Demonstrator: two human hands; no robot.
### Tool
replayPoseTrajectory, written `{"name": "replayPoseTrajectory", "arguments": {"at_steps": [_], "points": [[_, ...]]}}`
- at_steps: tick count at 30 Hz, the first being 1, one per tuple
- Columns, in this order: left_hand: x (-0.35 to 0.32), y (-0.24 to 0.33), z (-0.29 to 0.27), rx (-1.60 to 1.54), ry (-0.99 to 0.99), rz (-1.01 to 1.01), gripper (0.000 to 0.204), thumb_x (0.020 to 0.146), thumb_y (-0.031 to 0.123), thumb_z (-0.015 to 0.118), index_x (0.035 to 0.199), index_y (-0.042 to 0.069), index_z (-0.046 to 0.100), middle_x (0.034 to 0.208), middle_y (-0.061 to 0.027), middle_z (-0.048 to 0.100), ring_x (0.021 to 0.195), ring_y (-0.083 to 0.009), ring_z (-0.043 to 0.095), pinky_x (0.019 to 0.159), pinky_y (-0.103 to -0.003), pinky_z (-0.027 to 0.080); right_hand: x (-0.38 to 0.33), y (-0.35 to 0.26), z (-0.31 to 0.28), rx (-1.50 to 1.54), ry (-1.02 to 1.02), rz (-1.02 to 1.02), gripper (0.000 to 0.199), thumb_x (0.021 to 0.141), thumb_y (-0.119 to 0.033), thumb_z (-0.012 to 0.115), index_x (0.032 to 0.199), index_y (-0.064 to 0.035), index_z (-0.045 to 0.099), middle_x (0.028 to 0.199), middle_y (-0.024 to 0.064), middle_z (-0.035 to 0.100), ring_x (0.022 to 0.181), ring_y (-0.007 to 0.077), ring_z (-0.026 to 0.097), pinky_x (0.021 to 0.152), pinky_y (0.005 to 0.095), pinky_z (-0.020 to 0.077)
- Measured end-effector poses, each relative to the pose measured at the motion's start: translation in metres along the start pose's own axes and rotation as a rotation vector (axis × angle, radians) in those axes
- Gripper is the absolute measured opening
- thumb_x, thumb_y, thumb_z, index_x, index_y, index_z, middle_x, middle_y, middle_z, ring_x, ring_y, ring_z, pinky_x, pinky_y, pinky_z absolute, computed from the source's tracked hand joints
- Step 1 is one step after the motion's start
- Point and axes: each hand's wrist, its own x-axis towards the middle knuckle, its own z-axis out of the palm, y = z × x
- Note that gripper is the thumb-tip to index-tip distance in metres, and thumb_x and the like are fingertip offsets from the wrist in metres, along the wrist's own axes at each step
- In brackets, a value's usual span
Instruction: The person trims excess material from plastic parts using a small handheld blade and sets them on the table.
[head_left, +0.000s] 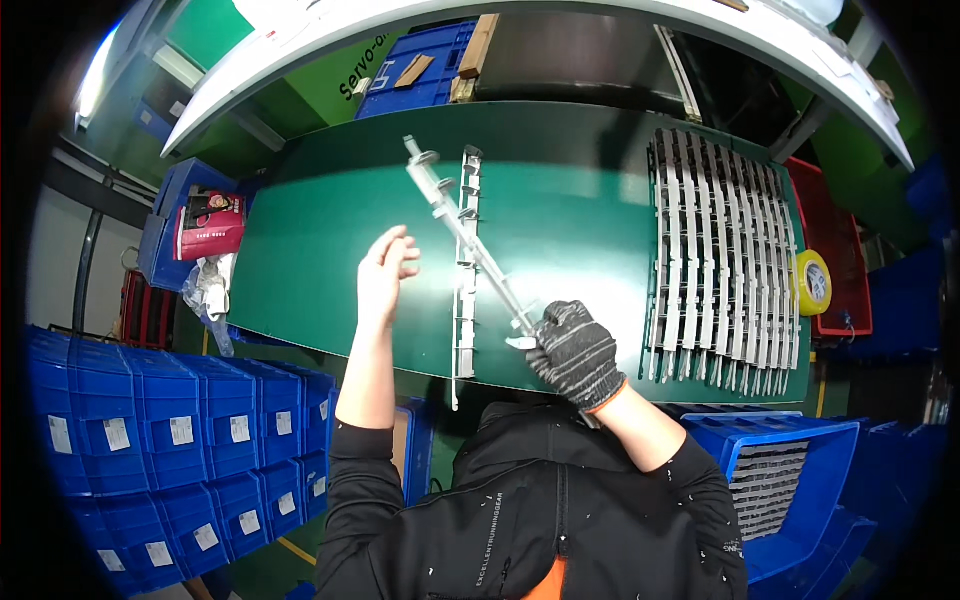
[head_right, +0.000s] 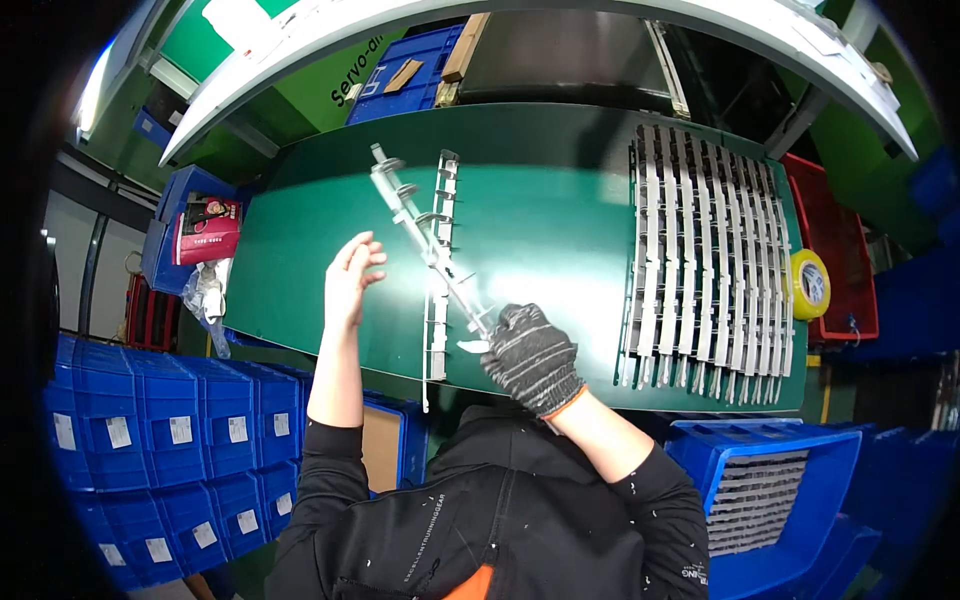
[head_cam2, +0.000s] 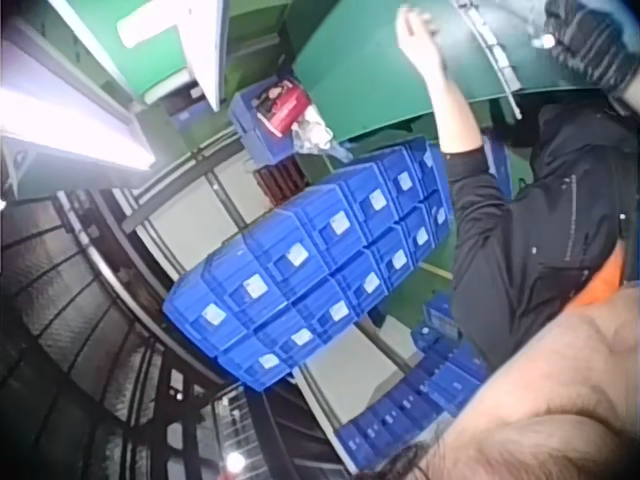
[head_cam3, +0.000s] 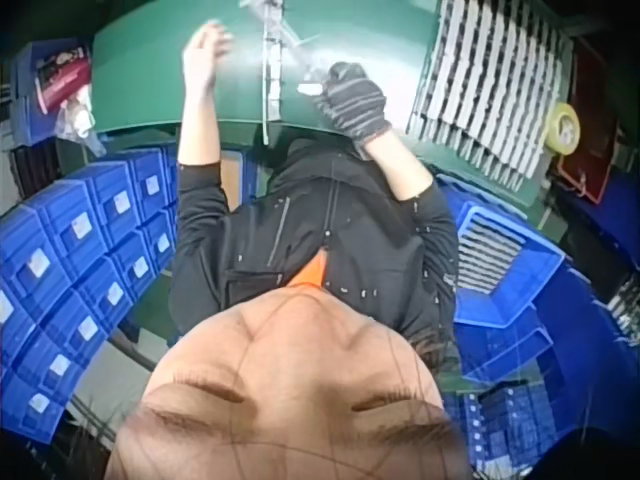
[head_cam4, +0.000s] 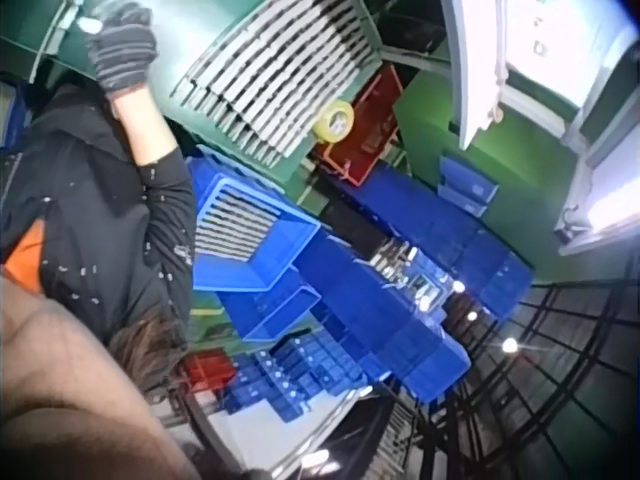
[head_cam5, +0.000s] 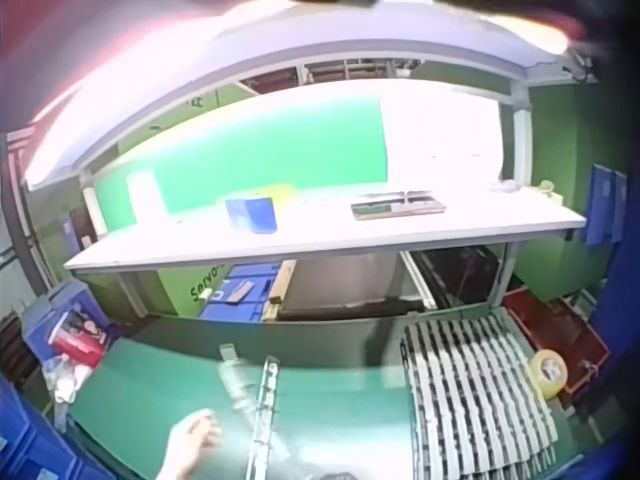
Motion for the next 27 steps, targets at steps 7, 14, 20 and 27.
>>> {"name": "replayPoseTrajectory", "arguments": {"at_steps": [7,14,20,27], "points": [[-0.002,0.091,0.006,-0.485,0.147,0.193,0.024,0.091,0.024,0.045,0.089,0.001,0.054,0.059,-0.001,0.049,0.048,-0.0084,0.044,0.042,-0.021,0.035,-0.005,-0.032,-0.006,0.137,0.041,-0.254,0.023,0.058,-0.021,0.064,0.078,-0.0103,0.061,0.088,0.0087,0.057,0.08,0.025,0.056,0.056,0.0369,0.0475],[-0.067,0.202,-0.053,-0.419,-0.136,0.851,0.031,0.092,0.025,0.044,0.092,-0.003,0.057,0.058,-0.0069,0.053,0.041,-0.0066,0.042,0.034,-0.018,0.035,-0.001,-0.016,-0.01,0.755,0.126,0.038,0.014,0.083,-0.016,0.05,0.083,-0.0026,0.055,0.082,0.0122,0.057,0.074,0.0293,0.056,0.066,0.039,0.0464],[-0.07,0.145,0.03,0.041,-0.24,0.227,0.011,0.082,0.009,0.06,0.084,-0.002,0.061,0.065,-0.0045,0.059,0.05,-0.0077,0.054,0.044,-0.02,0.042,-0.003,0.003,-0.002,1.316,-0.249,0.467,0.014,0.082,-0.008,0.05,0.092,-0.0023,0.058,0.08,0.0122,0.058,0.075,0.0273,0.057,0.067,0.0387,0.0459],[-0.095,0.051,0.058,-0.06,-0.38,-0.284,0.02,0.083,0.019,0.06,0.082,-0.001,0.063,0.064,-0.0023,0.058,0.051,-0.0071,0.053,0.047,-0.021,0.047,-0.006,-0.019,-0.012,0.773,0.046,0.16,0.018,0.082,-0.019,0.056,0.089,-0.0035,0.059,0.078,0.0166,0.057,0.072,0.0333,0.056,0.063,0.0389,0.0443]]}}
